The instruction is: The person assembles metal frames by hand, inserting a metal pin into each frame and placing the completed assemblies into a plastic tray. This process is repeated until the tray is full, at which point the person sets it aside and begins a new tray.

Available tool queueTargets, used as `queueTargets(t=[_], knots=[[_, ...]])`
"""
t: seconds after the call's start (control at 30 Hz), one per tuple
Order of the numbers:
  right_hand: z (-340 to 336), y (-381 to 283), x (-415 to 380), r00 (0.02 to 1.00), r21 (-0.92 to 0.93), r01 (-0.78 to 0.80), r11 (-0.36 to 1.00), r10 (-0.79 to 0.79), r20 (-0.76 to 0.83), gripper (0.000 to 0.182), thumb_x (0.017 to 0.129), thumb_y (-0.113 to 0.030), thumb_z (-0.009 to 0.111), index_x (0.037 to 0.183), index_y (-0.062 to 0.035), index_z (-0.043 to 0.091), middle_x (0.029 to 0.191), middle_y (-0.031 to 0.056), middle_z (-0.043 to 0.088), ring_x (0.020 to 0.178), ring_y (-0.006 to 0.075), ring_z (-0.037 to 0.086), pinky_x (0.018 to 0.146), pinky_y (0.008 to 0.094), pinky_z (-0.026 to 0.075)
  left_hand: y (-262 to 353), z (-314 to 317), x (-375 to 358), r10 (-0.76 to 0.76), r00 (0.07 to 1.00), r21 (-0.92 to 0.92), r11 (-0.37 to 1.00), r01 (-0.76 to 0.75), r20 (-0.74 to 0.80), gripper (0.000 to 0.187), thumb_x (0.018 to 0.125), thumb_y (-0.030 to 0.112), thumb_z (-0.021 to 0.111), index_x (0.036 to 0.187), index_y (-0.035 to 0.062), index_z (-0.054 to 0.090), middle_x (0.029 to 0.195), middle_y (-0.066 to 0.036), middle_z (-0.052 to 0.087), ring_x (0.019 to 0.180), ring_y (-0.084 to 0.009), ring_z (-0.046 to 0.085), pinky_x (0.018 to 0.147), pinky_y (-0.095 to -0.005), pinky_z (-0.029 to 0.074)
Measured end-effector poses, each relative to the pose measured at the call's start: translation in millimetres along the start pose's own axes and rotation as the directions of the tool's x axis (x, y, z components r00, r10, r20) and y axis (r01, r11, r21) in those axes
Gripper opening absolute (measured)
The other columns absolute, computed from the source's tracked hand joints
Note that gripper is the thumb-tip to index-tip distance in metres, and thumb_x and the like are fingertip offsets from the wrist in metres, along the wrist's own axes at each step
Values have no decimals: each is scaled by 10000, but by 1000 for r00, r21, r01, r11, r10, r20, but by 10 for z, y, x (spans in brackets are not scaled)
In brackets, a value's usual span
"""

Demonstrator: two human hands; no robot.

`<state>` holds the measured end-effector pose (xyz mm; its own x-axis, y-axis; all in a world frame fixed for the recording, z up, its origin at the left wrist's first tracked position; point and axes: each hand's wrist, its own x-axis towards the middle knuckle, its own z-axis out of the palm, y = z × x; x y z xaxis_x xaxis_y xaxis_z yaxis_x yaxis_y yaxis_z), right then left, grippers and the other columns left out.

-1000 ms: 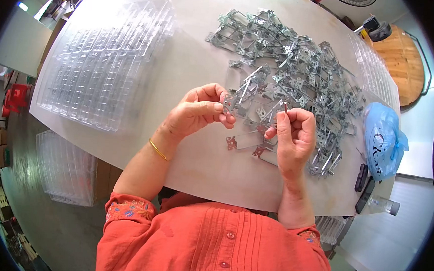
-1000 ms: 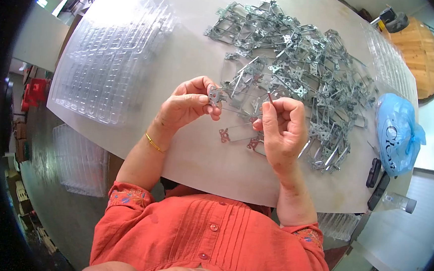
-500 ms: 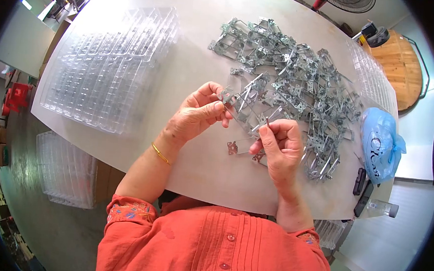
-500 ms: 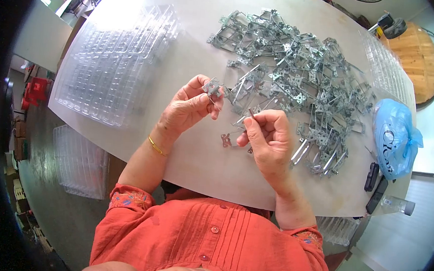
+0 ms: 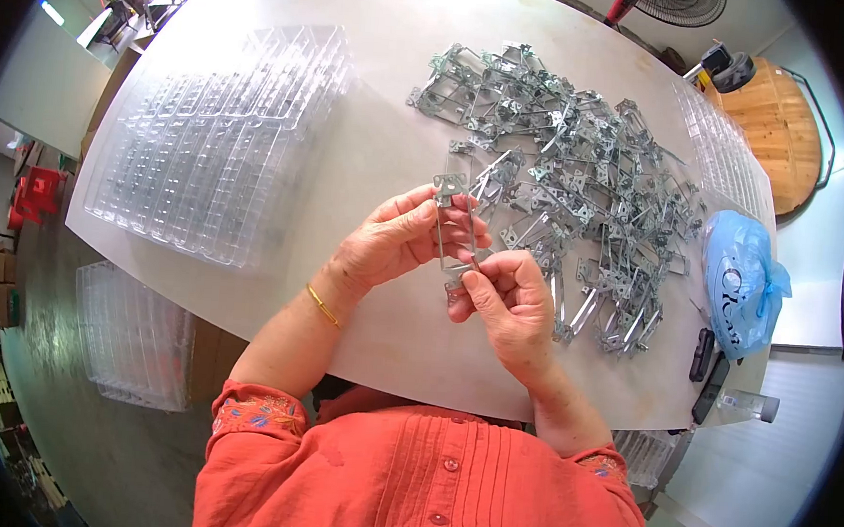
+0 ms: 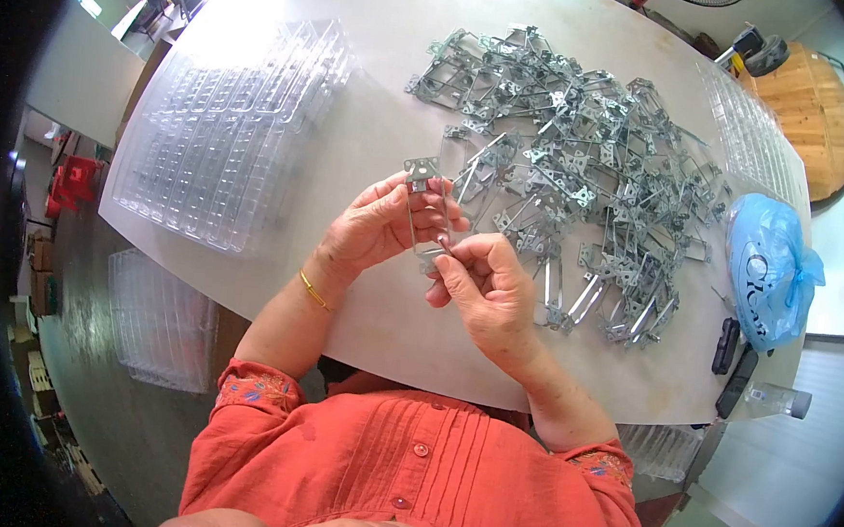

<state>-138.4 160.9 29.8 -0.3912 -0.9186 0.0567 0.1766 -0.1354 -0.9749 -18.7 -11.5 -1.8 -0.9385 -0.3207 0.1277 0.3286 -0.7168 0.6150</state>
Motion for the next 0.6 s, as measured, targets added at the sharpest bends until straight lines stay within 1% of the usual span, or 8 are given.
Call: queueTargets(t=[0.07, 0.13, 0.17, 0.23, 0.27, 0.33, 0.43, 0.6], knots=[[6, 1, 0, 1000, -15, -8, 1000, 8, 7, 98, 1020, -34, 604, 1093, -23, 540, 920, 92, 701, 737, 106, 694, 619, 238, 568, 12, -7, -12, -4, 1000, 26, 1000, 5, -7, 468, 1065, 313, 526, 1377, -34, 497, 1260, -234, 630, 1165, -316, 647, 979, -438, 526], [18, -16, 4, 997, -147, 34, 989, -44, -62, 83, 1037, -71, 589, 1093, -13, 570, 893, 75, 706, 739, 93, 694, 626, 238, 574, 8, -20, -12, -20, 1000, 5, 1000, 20, -20, 424, 1057, 311, 526, 1309, -30, 525, 1163, -202, 642, 1009, -296, 695, 898, -412, 564], [12, -44, 7, 997, -146, 34, 989, -44, -66, 83, 1037, -71, 589, 1093, -13, 570, 893, 75, 706, 739, 93, 694, 626, 238, 574, 14, -28, -10, -24, 1000, 4, 1000, 24, -19, 424, 1057, 311, 526, 1309, -30, 525, 1163, -202, 642, 1009, -296, 695, 898, -412, 564], [-28, -106, 14, 994, -200, 33, 979, -52, -91, 91, 1045, -100, 586, 1076, -15, 587, 811, 40, 687, 683, 65, 654, 593, 227, 543, 20, -40, -8, -61, 996, 89, 994, 67, -70, 383, 1054, 306, 513, 1239, -28, 538, 1044, -153, 628, 774, -252, 696, 691, -349, 582], [-57, -104, 18, 994, -199, 32, 980, -52, -94, 91, 1045, -100, 586, 1076, -15, 587, 811, 40, 687, 683, 65, 654, 593, 227, 543, 21, -27, -11, -65, 995, 89, 993, 71, -70, 383, 1054, 306, 513, 1239, -28, 538, 1044, -153, 628, 774, -252, 696, 691, -349, 582], [-108, -89, 19, 997, -195, 33, 980, -46, -65, 99, 1045, -117, 592, 1064, -21, 592, 734, 22, 656, 621, 52, 600, 543, 218, 488, 28, 24, -19, -137, 989, 89, 986, 142, -59, 370, 1057, 306, 503, 1209, -29, 546, 987, -123, 603, 604, -199, 625, 504, -282, 499], [-98, -140, 15, 998, -176, -8, 984, -4, -67, 108, 1044, -130, 595, 1056, -22, 594, 691, 14, 633, 578, 49, 558, 514, 216, 443, 14, 51, -28, -170, 982, 145, 973, 180, -78, 362, 1053, 299, 511, 1207, -25, 556, 967, -117, 601, 545, -151, 546, 445, -248, 420], [-89, -163, 17, 997, -172, -27, 985, 15, -70, 102, 1043, -122, 587, 1045, -20, 597, 682, 12, 629, 570, 50, 563, 508, 215, 444, 34, 90, -34, -209, 972, 218, 949, 227, -105, 338, 1039, 284, 552, 1196, -14, 576, 932, -99, 620, 535, -101, 487, 447, -218, 366]])
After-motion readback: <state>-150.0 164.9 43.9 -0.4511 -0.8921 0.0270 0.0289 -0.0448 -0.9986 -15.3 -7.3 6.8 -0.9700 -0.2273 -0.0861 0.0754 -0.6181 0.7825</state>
